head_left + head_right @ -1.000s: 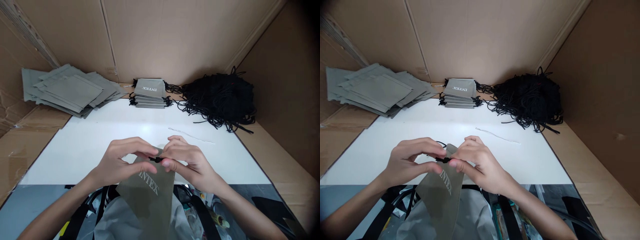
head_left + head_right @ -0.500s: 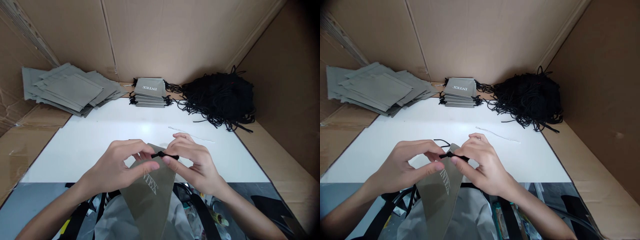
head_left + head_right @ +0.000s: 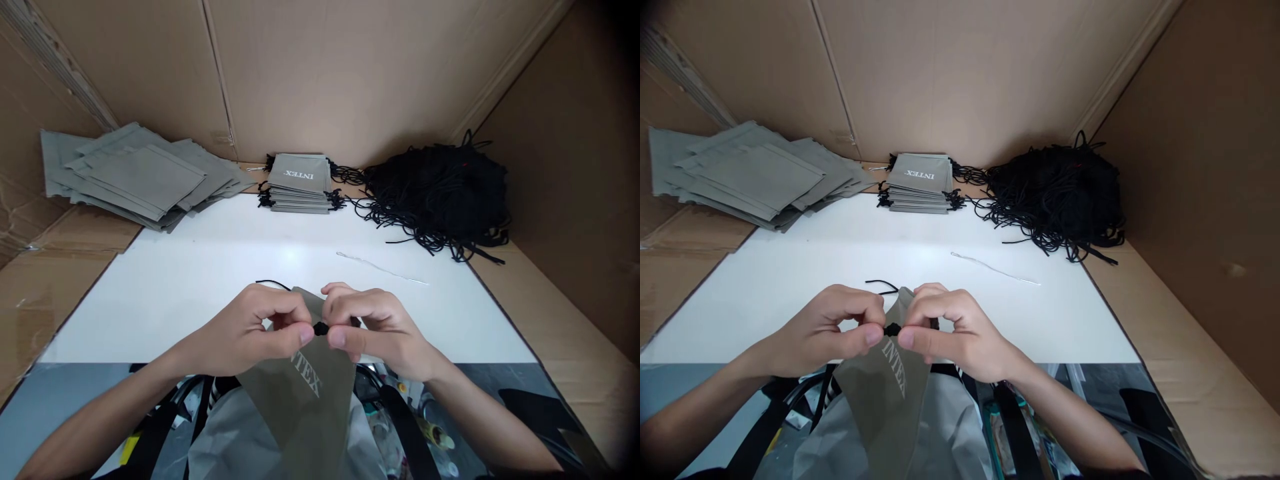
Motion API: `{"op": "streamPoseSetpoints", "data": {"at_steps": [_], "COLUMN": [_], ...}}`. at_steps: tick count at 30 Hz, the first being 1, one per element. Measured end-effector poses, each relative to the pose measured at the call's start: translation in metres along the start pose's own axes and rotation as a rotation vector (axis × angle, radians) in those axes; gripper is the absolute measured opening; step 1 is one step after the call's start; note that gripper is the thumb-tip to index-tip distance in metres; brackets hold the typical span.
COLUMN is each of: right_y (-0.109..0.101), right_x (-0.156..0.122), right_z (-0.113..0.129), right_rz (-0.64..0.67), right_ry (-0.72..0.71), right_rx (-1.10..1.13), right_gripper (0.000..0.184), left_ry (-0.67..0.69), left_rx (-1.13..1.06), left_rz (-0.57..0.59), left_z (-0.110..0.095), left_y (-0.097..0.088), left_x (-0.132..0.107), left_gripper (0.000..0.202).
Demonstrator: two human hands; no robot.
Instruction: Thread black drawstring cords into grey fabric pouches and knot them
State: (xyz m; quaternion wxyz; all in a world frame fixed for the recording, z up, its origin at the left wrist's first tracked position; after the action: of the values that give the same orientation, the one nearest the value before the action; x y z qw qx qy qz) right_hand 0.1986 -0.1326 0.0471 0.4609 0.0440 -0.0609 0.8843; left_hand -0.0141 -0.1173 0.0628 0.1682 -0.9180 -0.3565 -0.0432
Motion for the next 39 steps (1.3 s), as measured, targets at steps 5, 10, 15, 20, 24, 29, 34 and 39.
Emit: {"op": "streamPoseSetpoints", "data": {"at_steps": [5, 10, 15, 20, 24, 29, 34, 39], "right_y": [0.001, -0.002, -0.007, -0.006, -0.003, -0.001, -0.003, 0.0], "right_x": [-0.005, -0.005, -0.005, -0.002, 0.0, 0.0, -0.002, -0.002], "right_z": [-0.001, -0.004, -0.013, -0.014, -0.011, -0.006, -0.001, 0.0], "right_rz": [-0.039, -0.053, -0.122, -0.136, -0.127, -0.092, -0.017, -0.02], "right_ry": [0.088, 0.127, 0.113, 0.101, 0.07, 0.051, -0.02, -0.046], "right_rx": [0.091, 0.144, 0.157, 0.121, 0.086, 0.016, -0.184, -0.216], "right_gripper": [0.018, 0.018, 0.017, 0.019, 0.022, 0.031, 0.026, 0.023], "left_ry": [0.014, -0.028, -0.012, 0.03, 0.064, 0.065, 0.064, 0.107], "left_rx": [-0.087, -0.153, -0.033, 0.029, 0.037, 0.051, 0.008, -0.149], "left_rz": [-0.011, 0.039, -0.027, -0.055, -0.106, -0.065, 0.06, 0.006], "left_z": [0.003, 0.008, 0.014, 0.013, 0.01, 0.01, 0.012, 0.02], "left_y": [0.003, -0.003, -0.011, -0.004, 0.005, 0.009, 0.01, 0.012], "left_x": [-0.001, 0.002, 0.001, 0.001, 0.008, 0.015, 0.014, 0.015], "left_gripper": [0.022, 0.024, 0.028, 0.026, 0.016, 0.016, 0.025, 0.031]}}
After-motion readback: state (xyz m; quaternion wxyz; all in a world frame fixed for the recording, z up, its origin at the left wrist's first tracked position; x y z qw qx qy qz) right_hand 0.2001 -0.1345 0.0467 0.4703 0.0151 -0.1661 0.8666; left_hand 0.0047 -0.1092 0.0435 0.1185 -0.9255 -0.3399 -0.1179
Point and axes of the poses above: each hand's wrist, its own x-axis towards the middle knuckle, its own y-axis out of the palm, z = x × y, the point moved 1 cm from there along x, towards the middle knuckle, and after that the axes turned 6 degrees about y, right-handed, at the moved point
